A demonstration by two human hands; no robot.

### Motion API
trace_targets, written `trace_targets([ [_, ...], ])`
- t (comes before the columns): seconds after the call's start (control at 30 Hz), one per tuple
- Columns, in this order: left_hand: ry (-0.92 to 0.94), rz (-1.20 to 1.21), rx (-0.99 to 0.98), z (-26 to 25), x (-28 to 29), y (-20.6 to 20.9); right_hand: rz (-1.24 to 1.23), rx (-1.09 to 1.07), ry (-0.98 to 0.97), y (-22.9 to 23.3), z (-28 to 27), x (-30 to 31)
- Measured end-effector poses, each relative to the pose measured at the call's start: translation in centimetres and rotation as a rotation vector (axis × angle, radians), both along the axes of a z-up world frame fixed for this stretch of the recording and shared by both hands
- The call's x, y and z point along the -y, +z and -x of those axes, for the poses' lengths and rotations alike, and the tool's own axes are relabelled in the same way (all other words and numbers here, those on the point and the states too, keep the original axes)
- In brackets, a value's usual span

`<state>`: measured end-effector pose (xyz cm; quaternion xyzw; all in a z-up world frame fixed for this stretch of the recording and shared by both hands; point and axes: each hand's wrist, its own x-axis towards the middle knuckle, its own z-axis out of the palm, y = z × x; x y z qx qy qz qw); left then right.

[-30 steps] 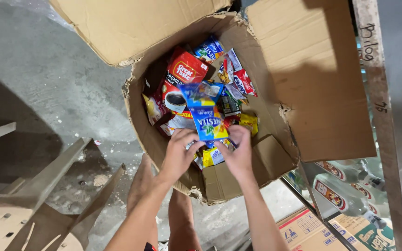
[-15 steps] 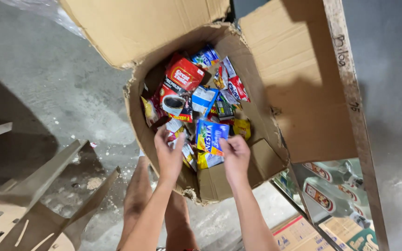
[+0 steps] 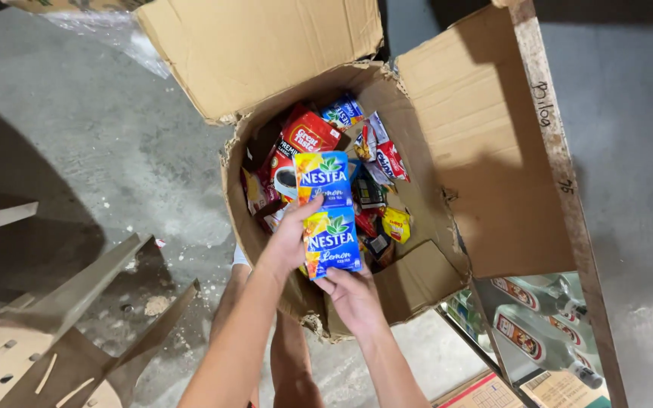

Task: Stocking and organizing snack bags and drink sachets from a cardboard box onto grocery store shelves.

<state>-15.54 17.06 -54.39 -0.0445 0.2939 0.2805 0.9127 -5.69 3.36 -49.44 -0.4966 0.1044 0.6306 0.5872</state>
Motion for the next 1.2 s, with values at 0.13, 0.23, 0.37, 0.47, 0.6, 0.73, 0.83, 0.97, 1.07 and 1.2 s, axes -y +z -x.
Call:
trace_targets([
  [0.13, -0.021, -0.082, -0.046, 0.6, -2.4, 2.6, -0.036, 0.005, 0.076, -0.1, -1.0, -1.3],
  [0.23, 0.001, -0.135, 0.014, 0.8, -4.1, 5.1, -0.106, 0.016, 0.167, 0.6, -1.8, -2.4],
  [0.37, 0.029, -0.182, 0.194, 0.9, -5.4, 9.1, -0.145, 0.033, 0.278, 3.2, -2.1, -3.5],
  [0.47, 0.023, -0.285, 0.248, 1.4, -5.9, 11.8, -0.154, 0.051, 0.353, 5.4, -2.0, -3.9],
  [0.6, -0.044, -0.418, 0.295, 1.7, -6.1, 16.2, -0.151, 0.101, 0.441, 10.4, -1.4, -3.6],
  [0.73, -0.059, -0.429, 0.260, 2.5, -5.9, 20.7, -0.223, 0.172, 0.474, 13.6, -1.3, -3.4],
  [0.83, -0.047, -0.433, 0.329, 3.0, -6.5, 24.3, -0.309, 0.260, 0.463, 16.2, -1.6, -4.7],
  [0.97, -0.062, -0.546, 0.126, 3.2, -7.2, 28.8, -0.458, 0.467, 0.392, 20.6, -2.9, -7.4],
  [1.07, -0.103, -0.587, -0.014, 2.8, -7.9, 30.9, -0.513, 0.615, 0.313, 23.1, -4.5, -9.2],
  [1.2, -0.166, -0.643, -0.157, 1.8, -8.9, 32.7, -0.502, 0.750, 0.244, 26.8, -5.6, -11.0],
])
